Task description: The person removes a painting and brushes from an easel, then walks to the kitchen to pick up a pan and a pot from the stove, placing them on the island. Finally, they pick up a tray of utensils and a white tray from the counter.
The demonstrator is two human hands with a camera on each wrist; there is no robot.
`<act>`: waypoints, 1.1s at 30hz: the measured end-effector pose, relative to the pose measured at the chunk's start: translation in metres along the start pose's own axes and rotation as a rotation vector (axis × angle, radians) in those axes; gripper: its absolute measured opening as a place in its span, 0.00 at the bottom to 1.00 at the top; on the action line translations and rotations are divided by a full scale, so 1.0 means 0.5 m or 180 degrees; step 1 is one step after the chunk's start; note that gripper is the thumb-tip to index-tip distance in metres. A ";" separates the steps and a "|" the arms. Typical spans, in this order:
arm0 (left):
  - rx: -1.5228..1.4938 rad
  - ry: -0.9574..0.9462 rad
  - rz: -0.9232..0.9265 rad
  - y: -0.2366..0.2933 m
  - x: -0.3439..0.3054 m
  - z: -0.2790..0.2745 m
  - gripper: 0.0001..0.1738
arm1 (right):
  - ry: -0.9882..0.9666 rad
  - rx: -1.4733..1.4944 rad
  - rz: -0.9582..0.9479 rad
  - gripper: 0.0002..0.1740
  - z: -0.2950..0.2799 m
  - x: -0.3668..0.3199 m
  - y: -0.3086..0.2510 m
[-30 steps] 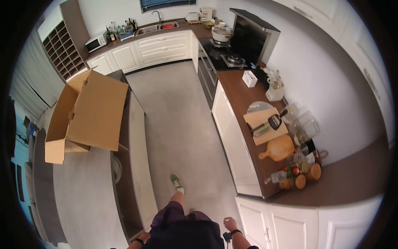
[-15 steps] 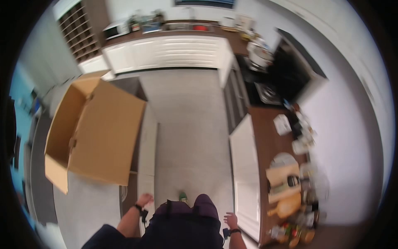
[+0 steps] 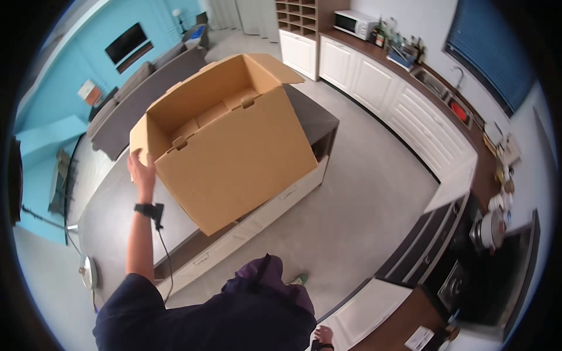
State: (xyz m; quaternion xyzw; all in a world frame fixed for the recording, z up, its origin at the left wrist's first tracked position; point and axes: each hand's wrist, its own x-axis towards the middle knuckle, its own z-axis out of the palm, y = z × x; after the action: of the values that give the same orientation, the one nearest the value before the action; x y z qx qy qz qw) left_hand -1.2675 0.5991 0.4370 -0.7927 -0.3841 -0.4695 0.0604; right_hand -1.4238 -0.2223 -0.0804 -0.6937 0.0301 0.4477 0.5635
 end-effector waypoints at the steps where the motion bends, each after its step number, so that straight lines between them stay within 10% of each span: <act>1: 0.0467 -0.0013 -0.0634 -0.084 0.008 0.035 0.28 | 0.0478 0.1052 0.0736 0.16 -0.066 0.031 -0.063; 2: 0.0347 -0.0405 -0.1749 -0.179 0.014 0.075 0.37 | 0.0983 0.2102 0.1473 0.16 -0.120 0.062 -0.127; 4: -0.1055 -0.0387 -0.3657 -0.244 -0.013 0.120 0.42 | 0.1528 0.1041 0.1079 0.17 -0.202 0.123 -0.271; 7: -0.1508 -0.1839 -0.4140 -0.200 -0.007 0.093 0.35 | 0.1866 0.0554 0.0854 0.15 -0.298 0.219 -0.456; 20: -0.2205 -0.2999 -0.3282 -0.148 -0.049 0.047 0.16 | -0.0086 -0.0782 0.0954 0.14 -0.276 0.519 -0.793; 33: -0.1018 -0.1816 -0.5552 0.218 -0.586 -0.527 0.21 | -0.0590 -0.1540 0.1072 0.13 -0.431 0.822 -0.900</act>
State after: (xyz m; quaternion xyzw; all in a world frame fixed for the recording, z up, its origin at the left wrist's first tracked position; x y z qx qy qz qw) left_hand -1.4564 0.2409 0.3794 -0.3081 -0.7750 -0.1836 -0.5204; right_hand -0.8060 -0.0426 -0.0175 -0.7491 -0.0144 0.5903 0.3002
